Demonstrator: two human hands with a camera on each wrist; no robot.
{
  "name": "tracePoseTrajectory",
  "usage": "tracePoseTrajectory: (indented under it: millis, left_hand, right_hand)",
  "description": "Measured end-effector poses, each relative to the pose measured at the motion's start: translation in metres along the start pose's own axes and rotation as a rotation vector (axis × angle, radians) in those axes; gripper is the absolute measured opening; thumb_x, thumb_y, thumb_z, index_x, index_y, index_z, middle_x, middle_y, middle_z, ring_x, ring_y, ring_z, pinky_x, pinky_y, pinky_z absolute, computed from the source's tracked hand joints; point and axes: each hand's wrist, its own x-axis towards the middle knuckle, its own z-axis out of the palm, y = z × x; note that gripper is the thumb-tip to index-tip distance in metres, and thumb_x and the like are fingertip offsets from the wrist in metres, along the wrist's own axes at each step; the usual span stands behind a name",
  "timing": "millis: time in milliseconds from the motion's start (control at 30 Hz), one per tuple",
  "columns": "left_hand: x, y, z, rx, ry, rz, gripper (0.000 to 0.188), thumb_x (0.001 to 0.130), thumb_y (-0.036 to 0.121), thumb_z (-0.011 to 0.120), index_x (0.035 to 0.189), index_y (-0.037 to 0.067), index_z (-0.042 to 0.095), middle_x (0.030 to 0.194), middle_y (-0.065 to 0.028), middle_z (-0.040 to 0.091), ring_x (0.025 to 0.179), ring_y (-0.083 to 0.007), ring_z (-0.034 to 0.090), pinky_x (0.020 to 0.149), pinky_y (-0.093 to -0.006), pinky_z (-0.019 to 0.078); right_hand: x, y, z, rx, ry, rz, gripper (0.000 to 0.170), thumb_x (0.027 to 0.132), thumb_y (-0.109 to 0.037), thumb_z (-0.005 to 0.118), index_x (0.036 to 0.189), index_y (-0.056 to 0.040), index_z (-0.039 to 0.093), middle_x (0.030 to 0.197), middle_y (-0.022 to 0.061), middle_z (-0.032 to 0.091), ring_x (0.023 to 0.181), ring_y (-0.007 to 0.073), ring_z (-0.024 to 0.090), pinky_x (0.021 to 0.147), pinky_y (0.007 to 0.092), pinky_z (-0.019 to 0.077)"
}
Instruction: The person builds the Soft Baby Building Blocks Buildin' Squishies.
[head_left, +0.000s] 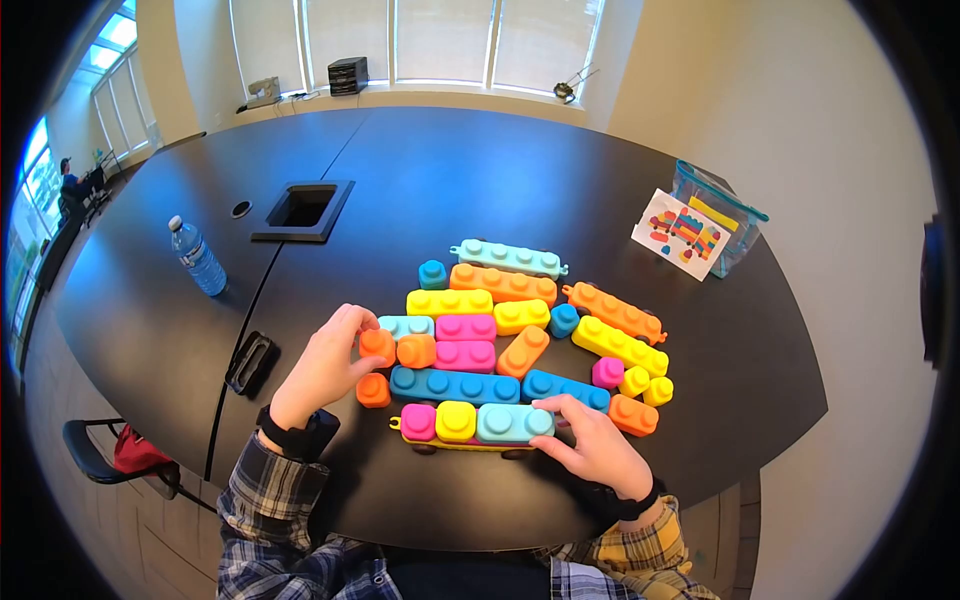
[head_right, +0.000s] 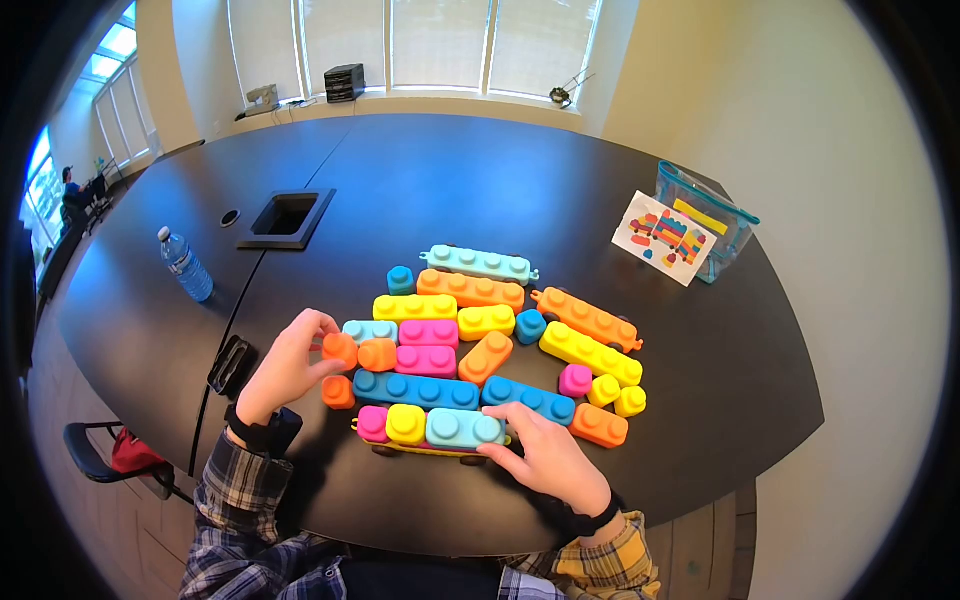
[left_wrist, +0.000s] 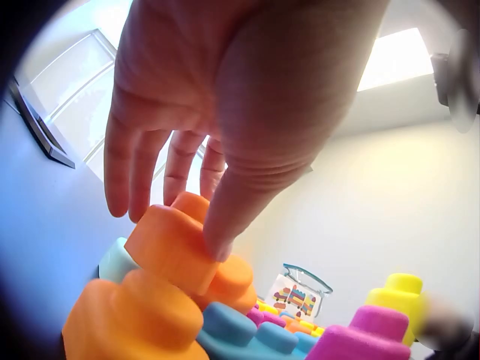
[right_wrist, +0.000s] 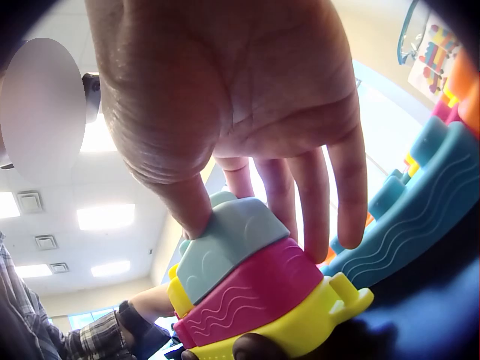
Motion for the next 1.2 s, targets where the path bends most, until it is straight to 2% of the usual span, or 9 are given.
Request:
tracePoseTrajectory:
  millis: [100,200,333,467,600,733,1033,1100,1200]
  left_hand:
    - [-0.001,0.022,-0.01,0.105,0.032,0.047,0.044,0.08,0.008,0.088,0.111,0.004,0.059,0.105,-0.0088,0.066,0.097,-0.0241,0.067,0.087,-0.0346,0.057]
    - [-0.006,0.064,-0.01,-0.223,-0.029,0.063,0.046,0.079,0.009,0.089,0.114,0.003,0.06,0.106,-0.0083,0.065,0.097,-0.019,0.067,0.087,-0.033,0.0568]
    - [-0.012,0.094,0.014,-0.228,-0.086,0.251,0.047,0.079,0.008,0.09,0.114,0.004,0.06,0.11,-0.0101,0.064,0.1,-0.021,0.067,0.087,-0.0336,0.057]
    - [-0.01,0.096,0.035,-0.228,-0.137,0.368,0.048,0.084,0.013,0.085,0.124,0.004,0.06,0.115,-0.0141,0.063,0.108,-0.0333,0.065,0.092,-0.0392,0.055]
    - [-0.01,0.098,0.043,-0.262,-0.202,0.387,0.046,0.085,0.01,0.084,0.124,0.003,0.06,0.115,-0.0137,0.062,0.107,-0.0336,0.066,0.092,-0.0401,0.0551]
    - [-0.013,0.099,0.046,-0.251,-0.209,0.363,0.043,0.085,0.01,0.084,0.121,0.004,0.061,0.114,-0.0136,0.061,0.104,-0.0338,0.066,0.09,-0.0403,0.0555]
    - [-0.019,0.101,0.056,-0.151,-0.182,0.45,0.042,0.08,0.008,0.087,0.117,0.007,0.068,0.117,-0.011,0.061,0.104,-0.031,0.066,0.088,-0.0388,0.0568]
    - [-0.021,0.102,0.057,-0.148,-0.14,0.455,0.043,0.08,0.008,0.087,0.119,0.007,0.068,0.118,-0.0109,0.062,0.104,-0.0319,0.066,0.089,-0.0398,0.0567]
    - [-0.017,0.102,0.044,-0.208,-0.222,0.412,0.043,0.081,0.006,0.085,0.12,0.007,0.068,0.12,-0.011,0.063,0.105,-0.0314,0.066,0.089,-0.0404,0.0567]
  right_hand:
    - [0.001,-0.003,-0.001,-0.009,-0.022,0.038,0.044,0.096,-0.03,0.079,0.128,-0.0048,0.062,0.117,0.0143,0.072,0.098,0.035,0.07,0.083,0.0396,0.0562]
    - [0.001,-0.003,0.0,-0.006,-0.019,0.037,0.044,0.096,-0.03,0.079,0.127,-0.0046,0.062,0.116,0.0144,0.072,0.098,0.0348,0.07,0.082,0.0397,0.056]
    - [0.002,-0.003,0.002,0.004,-0.007,0.014,0.043,0.096,-0.03,0.079,0.127,-0.0046,0.062,0.114,0.0148,0.072,0.098,0.0346,0.07,0.082,0.0397,0.0559]
    - [0.002,-0.004,0.002,0.012,-0.001,0.007,0.043,0.096,-0.029,0.079,0.127,-0.0048,0.062,0.112,0.0153,0.071,0.097,0.0347,0.071,0.082,0.0402,0.0557]
    - [0.003,-0.007,-0.002,-0.023,-0.091,0.08,0.044,0.096,-0.022,0.08,0.13,-0.0026,0.059,0.128,0.014,0.07,0.108,0.0308,0.073,0.092,0.0384,0.0614]
    - [0.004,-0.006,-0.001,-0.017,-0.092,0.079,0.045,0.096,-0.022,0.08,0.13,-0.003,0.058,0.128,0.0135,0.07,0.106,0.0306,0.074,0.091,0.0382,0.0614]
    - [0.004,-0.008,0.0,-0.011,-0.077,0.059,0.047,0.095,-0.023,0.081,0.132,-0.0045,0.058,0.125,0.0129,0.07,0.102,0.0294,0.073,0.088,0.0378,0.0609]
    - [0.004,-0.007,0.001,0.017,-0.025,0.024,0.043,0.095,-0.026,0.08,0.127,-0.0055,0.061,0.11,0.015,0.07,0.099,0.0365,0.07,0.081,0.0416,0.0555]
    - [0.005,-0.009,0.001,0.018,-0.026,0.023,0.042,0.095,-0.027,0.08,0.127,-0.0057,0.061,0.11,0.015,0.07,0.099,0.0367,0.07,0.081,0.0417,0.0554]
